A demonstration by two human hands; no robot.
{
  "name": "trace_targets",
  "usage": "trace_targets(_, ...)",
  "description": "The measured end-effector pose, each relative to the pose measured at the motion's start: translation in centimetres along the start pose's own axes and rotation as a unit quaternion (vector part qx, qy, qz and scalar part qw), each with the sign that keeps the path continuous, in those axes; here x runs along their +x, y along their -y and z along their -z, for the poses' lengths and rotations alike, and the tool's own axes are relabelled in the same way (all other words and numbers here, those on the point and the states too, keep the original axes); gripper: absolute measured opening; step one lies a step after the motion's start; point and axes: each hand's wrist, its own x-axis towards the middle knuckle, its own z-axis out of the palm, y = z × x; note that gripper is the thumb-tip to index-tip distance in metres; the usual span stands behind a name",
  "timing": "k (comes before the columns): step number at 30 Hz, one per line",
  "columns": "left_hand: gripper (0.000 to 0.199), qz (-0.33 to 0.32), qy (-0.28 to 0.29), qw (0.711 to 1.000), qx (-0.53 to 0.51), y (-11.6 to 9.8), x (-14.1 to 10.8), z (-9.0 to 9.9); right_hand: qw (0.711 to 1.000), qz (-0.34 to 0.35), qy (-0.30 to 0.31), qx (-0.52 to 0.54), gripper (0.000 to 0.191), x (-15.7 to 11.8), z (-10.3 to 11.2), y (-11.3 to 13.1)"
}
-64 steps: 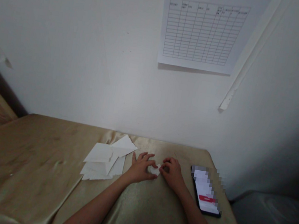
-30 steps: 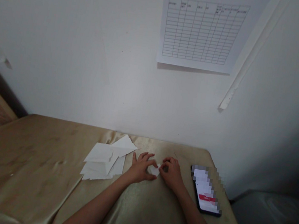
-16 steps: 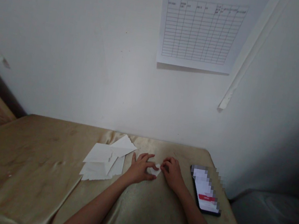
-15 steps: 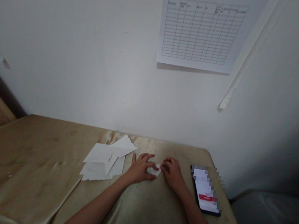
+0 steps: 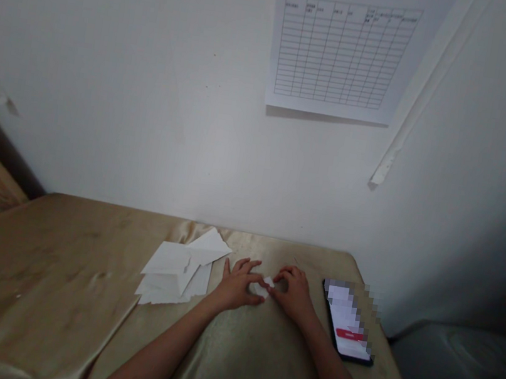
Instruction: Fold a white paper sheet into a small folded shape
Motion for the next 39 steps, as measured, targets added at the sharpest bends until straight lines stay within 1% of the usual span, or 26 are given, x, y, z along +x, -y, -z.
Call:
trace_targets(2, 0.041, 0.001, 0.000, 1.000, 0.001, -0.01, 0.02, 0.00, 1.000, -0.008, 0.000, 0.009, 0.018, 0.27, -0.05, -0.05)
trace_targets(7, 0.041, 0.001, 0.009, 1.000, 0.006, -0.16, -0.03, 0.15, 1.000, -0.024, -0.002, 0.011, 0.016, 0.69, -0.20, -0.16)
trace_targets(12, 0.043, 0.001, 0.012, 1.000, 0.008, -0.16, -0.02, 0.23, 1.000, -0.024, -0.004, 0.002, 0.007, 0.93, -0.30, -0.38)
trace_targets(18, 0.042, -0.006, 0.000, 1.000, 0.013, -0.04, -0.07, -0.06, 1.000, -0.014, -0.008, -0.012, 0.010, 1.01, -0.46, -0.74)
trace_targets(24, 0.039, -0.011, -0.018, 1.000, 0.014, -0.12, -0.21, -0.24, 1.000, 0.012, -0.012, -0.014, 0.014, 0.62, -0.42, -0.89)
trace_targets(29, 0.029, -0.009, -0.005, 1.000, 0.002, 0.34, 0.00, -0.02, 0.999, 0.036, -0.011, -0.010, 0.013, 0.26, -0.21, -0.83)
trace_targets(34, 0.034, -0.002, 0.003, 1.000, 0.003, 0.40, 0.10, 0.33, 0.999, 0.039, -0.009, -0.024, 0.011, 0.10, -0.04, -0.40)
trace_targets(39, 0.033, 0.000, -0.005, 1.000, -0.001, 0.48, 0.13, 0.08, 0.999, 0.033, 0.001, -0.039, 0.012, 0.05, -0.02, -0.09)
